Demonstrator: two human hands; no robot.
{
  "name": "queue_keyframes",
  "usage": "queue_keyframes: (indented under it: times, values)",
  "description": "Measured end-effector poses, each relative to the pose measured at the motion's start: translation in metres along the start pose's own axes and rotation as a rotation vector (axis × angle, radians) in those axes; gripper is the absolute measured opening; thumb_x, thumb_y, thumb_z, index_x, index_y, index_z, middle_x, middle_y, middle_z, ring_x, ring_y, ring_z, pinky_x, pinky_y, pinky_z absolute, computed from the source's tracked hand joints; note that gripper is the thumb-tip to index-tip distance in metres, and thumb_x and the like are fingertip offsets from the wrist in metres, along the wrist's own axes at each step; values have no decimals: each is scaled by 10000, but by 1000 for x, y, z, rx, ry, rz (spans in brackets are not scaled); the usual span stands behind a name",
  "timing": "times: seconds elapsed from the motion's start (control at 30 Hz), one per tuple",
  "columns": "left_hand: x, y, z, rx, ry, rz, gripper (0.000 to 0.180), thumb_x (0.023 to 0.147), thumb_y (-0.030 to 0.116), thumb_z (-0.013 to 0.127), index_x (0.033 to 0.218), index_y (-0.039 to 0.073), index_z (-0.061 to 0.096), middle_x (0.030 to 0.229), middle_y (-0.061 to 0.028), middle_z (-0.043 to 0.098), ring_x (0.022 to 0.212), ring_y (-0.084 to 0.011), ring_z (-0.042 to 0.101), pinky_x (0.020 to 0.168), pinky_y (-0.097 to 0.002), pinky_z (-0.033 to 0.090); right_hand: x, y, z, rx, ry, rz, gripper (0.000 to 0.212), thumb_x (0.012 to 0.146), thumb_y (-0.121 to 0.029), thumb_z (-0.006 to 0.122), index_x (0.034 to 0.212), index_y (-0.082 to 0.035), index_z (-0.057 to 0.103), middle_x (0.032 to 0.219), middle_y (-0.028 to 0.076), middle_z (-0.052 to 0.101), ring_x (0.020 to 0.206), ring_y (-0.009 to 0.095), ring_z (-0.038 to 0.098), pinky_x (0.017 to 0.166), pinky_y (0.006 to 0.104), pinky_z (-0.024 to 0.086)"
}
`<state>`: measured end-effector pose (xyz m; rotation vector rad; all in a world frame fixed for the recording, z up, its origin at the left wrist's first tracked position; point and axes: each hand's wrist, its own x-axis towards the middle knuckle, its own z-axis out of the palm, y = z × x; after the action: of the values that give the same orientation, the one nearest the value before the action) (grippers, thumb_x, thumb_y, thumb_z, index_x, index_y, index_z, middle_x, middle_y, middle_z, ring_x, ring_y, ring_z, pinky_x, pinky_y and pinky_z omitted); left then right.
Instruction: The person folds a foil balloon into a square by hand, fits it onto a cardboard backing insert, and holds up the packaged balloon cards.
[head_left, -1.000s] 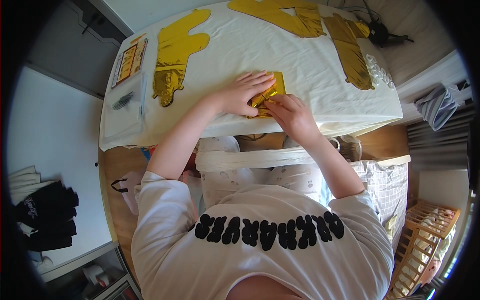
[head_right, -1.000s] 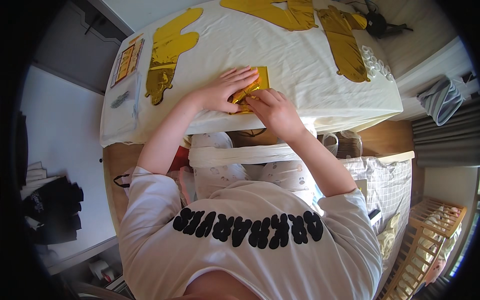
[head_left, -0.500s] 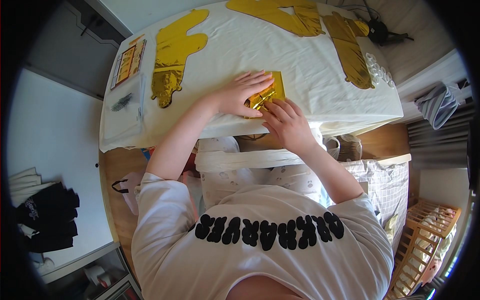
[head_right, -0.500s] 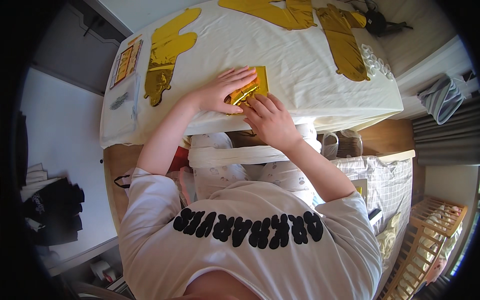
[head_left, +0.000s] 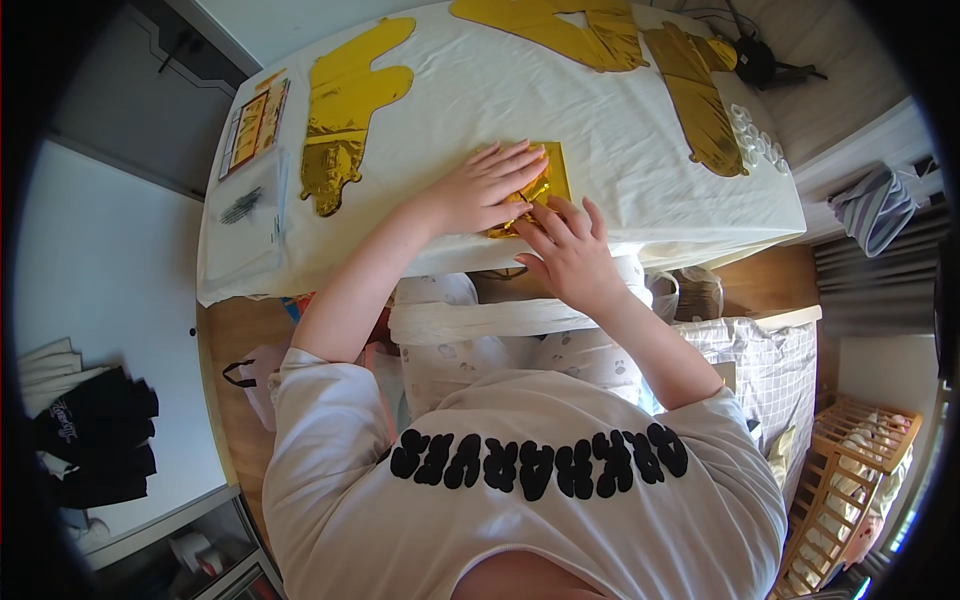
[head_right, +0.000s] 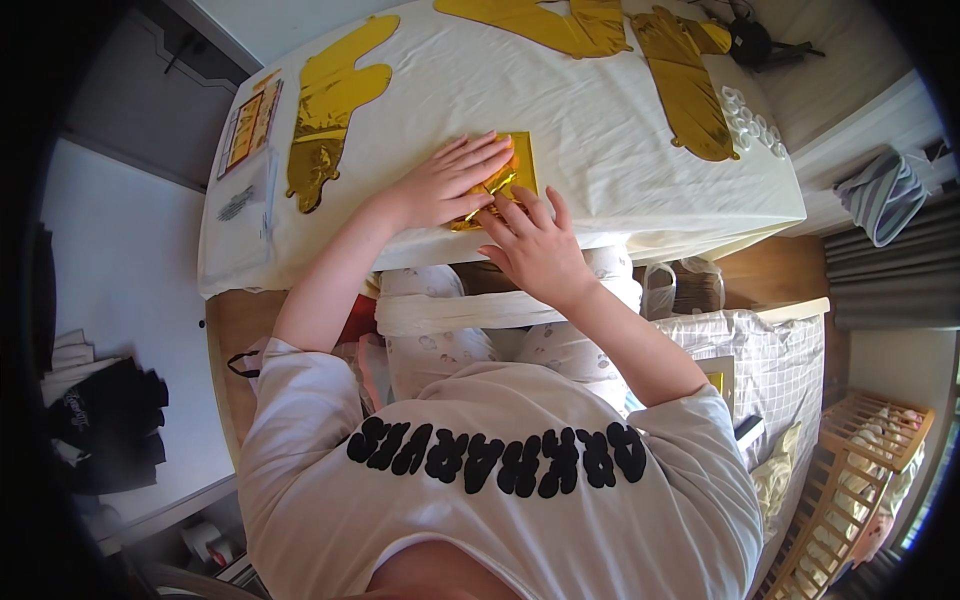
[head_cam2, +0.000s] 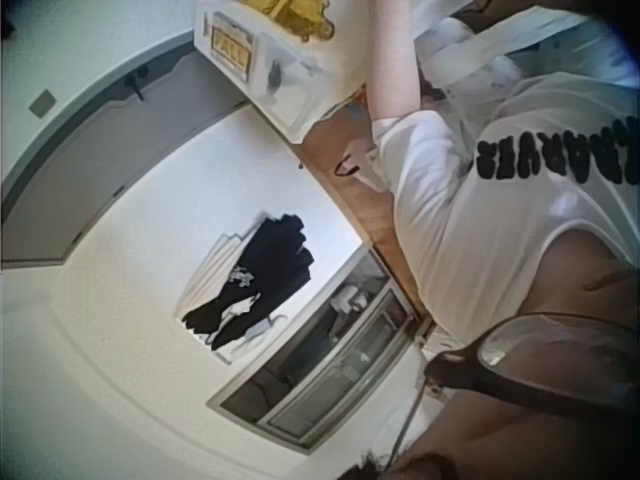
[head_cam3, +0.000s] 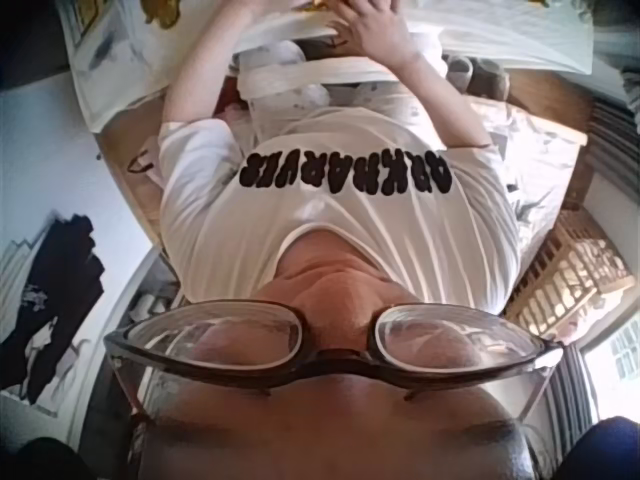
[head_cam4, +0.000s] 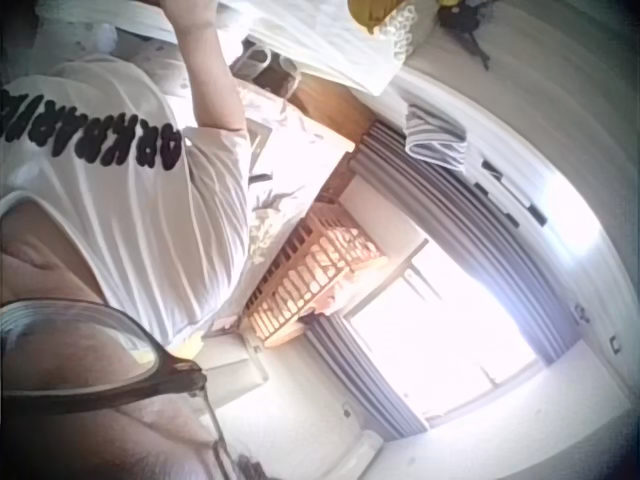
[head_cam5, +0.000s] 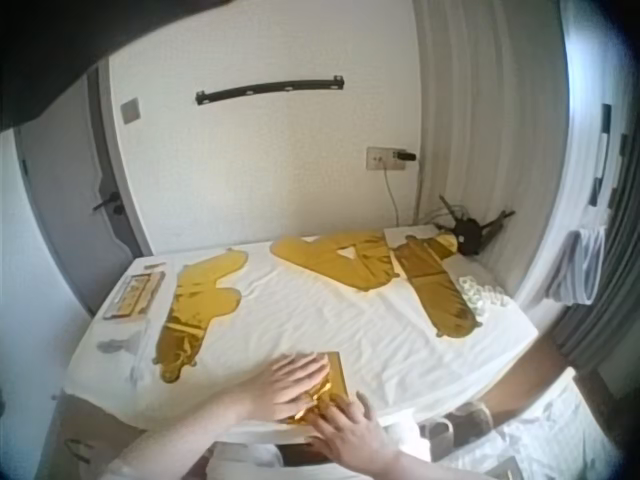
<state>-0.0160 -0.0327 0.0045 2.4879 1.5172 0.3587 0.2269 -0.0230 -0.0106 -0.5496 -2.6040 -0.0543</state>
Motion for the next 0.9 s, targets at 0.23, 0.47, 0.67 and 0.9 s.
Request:
queue_keyframes:
  times: [0.23, 0.47, 0.67, 0.9]
  values:
    - [0, 5, 3, 160, 31, 28, 725, 1051, 487, 469, 1622, 105, 237, 1687, -104, 231, 1574, -275, 155, 1270, -497, 145, 3, 3, -11, 239, 18, 149, 320, 951, -209, 665, 1249, -124, 586, 1243, 35, 654, 1265, 271, 512, 1028, 484, 303]
    - [1, 11, 2, 185, 2, -19, 785, 1022, 539, 496, 1620, 100, 238, 1686, -104, 234, 1570, -278, 167, 1272, -499, 144, 9, 16, -22, 488, 31, 241, 336, 934, -100, 661, 1252, -79, 554, 1215, 56, 660, 1115, 266, 595, 978, 419, 365]
    - [-1, 10, 3, 190, 25, -19, 773, 1017, 512, 513, 1613, 93, 256, 1683, -107, 241, 1568, -272, 180, 1271, -495, 155, 4, 17, -21, 371, 161, 388, 223, 880, -142, 745, 1091, -104, 684, 1137, 39, 670, 1082, 259, 601, 981, 406, 366]
    - [1, 12, 4, 180, 55, -13, 752, 1018, 494, 524, 1604, 87, 286, 1680, -107, 251, 1564, -271, 193, 1267, -495, 174, -6, 18, -16, 368, 169, 491, 75, 849, -158, 778, 905, -119, 748, 1102, 17, 668, 1097, 231, 559, 973, 408, 352]
